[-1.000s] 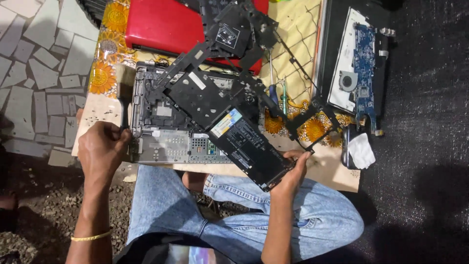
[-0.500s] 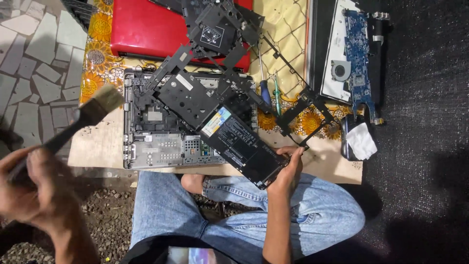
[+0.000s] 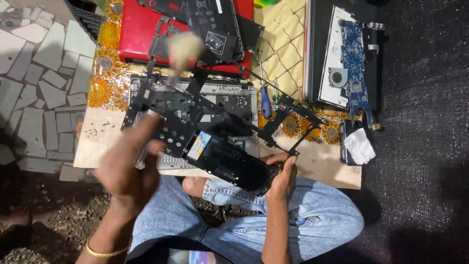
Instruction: Disassembling a laptop by unscrewing internal components and removing the battery and frame.
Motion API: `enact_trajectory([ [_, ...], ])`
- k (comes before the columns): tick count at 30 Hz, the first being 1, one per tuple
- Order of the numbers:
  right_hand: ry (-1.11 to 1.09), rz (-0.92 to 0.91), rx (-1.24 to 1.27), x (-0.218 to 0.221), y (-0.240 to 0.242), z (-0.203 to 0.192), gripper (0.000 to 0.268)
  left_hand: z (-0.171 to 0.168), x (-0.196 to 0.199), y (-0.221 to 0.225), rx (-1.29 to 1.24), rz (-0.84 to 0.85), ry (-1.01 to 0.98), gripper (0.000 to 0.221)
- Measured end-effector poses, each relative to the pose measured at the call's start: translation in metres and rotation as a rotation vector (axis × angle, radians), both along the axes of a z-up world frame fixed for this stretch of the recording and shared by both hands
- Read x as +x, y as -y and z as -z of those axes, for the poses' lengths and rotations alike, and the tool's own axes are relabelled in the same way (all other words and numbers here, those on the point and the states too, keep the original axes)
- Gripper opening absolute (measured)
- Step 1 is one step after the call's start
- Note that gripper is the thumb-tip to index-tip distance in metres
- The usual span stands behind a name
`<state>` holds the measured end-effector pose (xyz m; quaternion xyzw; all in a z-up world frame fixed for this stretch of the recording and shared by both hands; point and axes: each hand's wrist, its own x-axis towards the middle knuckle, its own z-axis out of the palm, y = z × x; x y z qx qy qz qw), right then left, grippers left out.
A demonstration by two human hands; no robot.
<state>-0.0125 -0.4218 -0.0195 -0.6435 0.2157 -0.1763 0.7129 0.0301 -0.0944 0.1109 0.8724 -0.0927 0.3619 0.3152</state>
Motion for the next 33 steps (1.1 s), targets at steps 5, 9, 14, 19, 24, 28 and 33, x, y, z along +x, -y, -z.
enact_trajectory([
  [5,-0.091,0.027,0.053,0.005,-0.014,-0.03,0.074,-0.016,-0.017,0.008,-0.157,0.312,0.045,0.051],
  [9,-0.109,0.035,-0.082,0.002,-0.006,-0.012,0.079,-0.016,-0.003,0.008,-0.159,-0.023,0.136,0.048],
  [14,-0.095,-0.022,0.013,0.001,-0.007,-0.018,0.081,-0.019,-0.015,0.027,-0.174,0.401,-0.001,0.042],
  [19,-0.036,-0.067,0.18,-0.003,-0.011,-0.009,0.075,-0.02,-0.006,0.042,-0.144,0.151,0.081,0.042],
  [24,-0.511,-0.032,-0.169,-0.013,-0.026,-0.022,0.066,-0.022,-0.031,0.092,-0.122,0.465,0.027,0.038],
  [28,-0.467,-0.068,-0.108,-0.012,-0.01,0.021,0.067,-0.025,-0.038,0.095,-0.23,0.625,-0.092,0.032],
  [33,-0.327,-0.179,-0.249,-0.016,-0.032,-0.048,0.086,-0.014,-0.035,0.082,-0.291,0.368,0.026,0.042],
])
